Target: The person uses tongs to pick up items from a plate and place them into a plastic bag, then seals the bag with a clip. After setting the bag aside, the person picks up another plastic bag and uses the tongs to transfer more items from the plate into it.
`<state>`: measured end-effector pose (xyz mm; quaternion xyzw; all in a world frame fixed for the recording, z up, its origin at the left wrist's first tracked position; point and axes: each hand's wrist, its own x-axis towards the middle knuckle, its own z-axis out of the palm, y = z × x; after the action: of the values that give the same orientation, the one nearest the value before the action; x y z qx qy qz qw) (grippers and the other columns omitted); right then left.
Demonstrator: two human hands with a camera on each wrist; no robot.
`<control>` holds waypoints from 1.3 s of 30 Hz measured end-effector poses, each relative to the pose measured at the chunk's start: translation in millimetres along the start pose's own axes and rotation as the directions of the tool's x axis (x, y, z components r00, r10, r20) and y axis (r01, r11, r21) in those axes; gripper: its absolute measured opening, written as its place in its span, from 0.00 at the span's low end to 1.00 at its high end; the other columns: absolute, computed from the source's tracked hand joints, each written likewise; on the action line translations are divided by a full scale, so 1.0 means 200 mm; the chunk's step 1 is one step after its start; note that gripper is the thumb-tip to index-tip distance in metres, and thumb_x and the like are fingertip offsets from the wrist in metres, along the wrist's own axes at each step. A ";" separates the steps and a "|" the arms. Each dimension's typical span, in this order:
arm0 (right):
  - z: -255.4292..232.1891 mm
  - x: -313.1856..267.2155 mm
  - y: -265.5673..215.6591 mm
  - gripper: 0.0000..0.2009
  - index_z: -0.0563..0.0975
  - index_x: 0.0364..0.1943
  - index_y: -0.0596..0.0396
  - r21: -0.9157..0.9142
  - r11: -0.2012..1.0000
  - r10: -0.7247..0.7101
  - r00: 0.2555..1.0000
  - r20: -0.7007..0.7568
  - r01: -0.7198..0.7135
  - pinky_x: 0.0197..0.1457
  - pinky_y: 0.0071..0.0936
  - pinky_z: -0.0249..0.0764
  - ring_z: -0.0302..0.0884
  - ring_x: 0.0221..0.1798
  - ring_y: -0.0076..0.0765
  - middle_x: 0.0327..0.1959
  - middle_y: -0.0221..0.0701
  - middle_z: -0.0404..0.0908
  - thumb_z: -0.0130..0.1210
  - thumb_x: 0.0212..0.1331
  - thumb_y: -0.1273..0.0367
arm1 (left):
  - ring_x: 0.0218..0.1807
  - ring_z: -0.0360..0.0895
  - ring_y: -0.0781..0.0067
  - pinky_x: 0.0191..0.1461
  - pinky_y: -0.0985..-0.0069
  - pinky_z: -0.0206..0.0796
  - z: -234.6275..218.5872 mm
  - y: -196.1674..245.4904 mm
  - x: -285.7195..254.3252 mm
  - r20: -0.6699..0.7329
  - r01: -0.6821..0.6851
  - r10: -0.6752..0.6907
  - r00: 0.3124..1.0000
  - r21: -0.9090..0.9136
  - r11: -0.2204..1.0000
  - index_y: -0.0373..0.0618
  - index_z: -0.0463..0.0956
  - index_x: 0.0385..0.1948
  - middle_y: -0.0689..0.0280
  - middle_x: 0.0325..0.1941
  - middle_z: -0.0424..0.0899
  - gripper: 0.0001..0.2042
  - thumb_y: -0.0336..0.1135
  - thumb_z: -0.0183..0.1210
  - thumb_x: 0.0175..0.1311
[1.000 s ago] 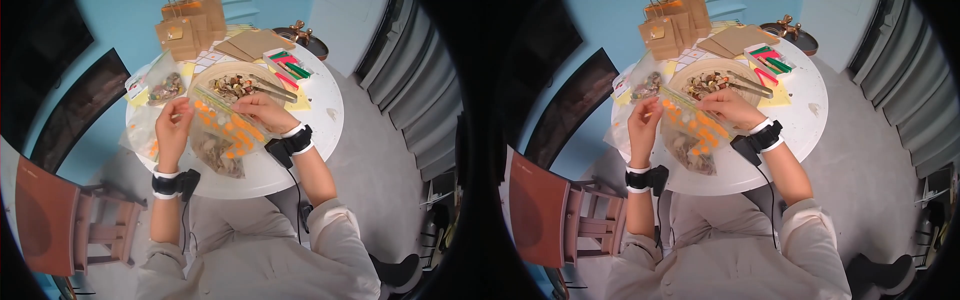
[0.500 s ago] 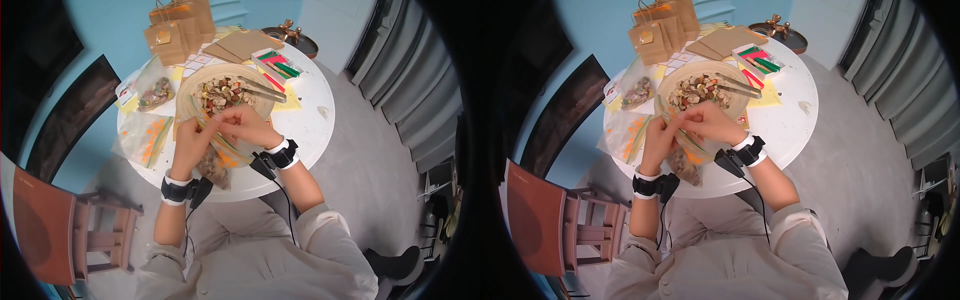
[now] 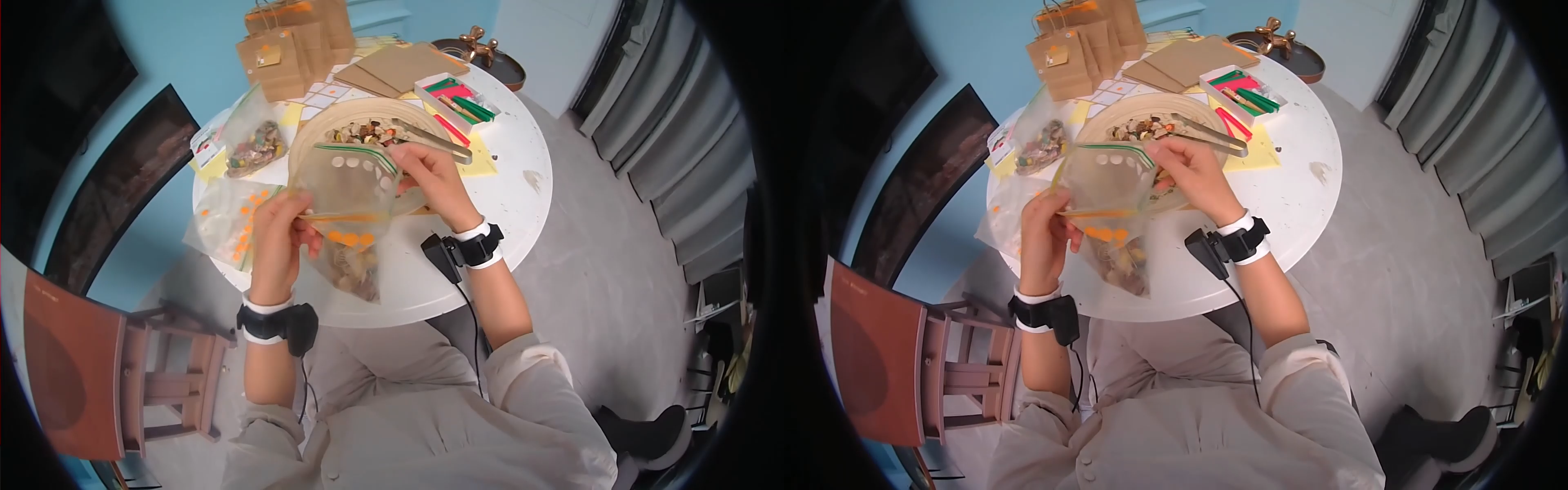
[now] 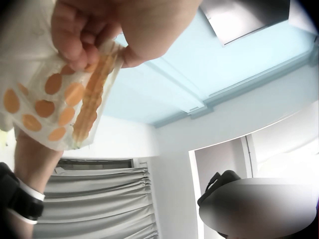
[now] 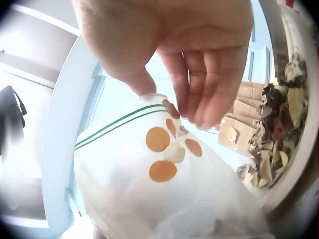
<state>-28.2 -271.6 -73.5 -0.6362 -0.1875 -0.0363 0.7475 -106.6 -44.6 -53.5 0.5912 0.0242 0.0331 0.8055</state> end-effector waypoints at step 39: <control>-0.78 0.41 0.08 0.15 0.84 0.41 0.56 -0.844 0.520 -0.381 0.920 -0.092 0.131 0.52 0.35 0.75 0.81 0.47 0.42 0.44 0.40 0.83 0.67 0.51 0.65 | 0.15 0.73 0.79 0.15 0.83 0.64 -0.07 0.15 0.00 -0.105 -0.169 0.160 0.981 -0.074 0.983 0.38 0.76 0.36 0.69 0.18 0.77 0.11 0.39 0.55 0.67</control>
<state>89.7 -404.1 -81.3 -0.8644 -0.1391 -0.3151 0.3664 -108.4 -21.9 -30.2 0.5548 0.0136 0.1298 0.8217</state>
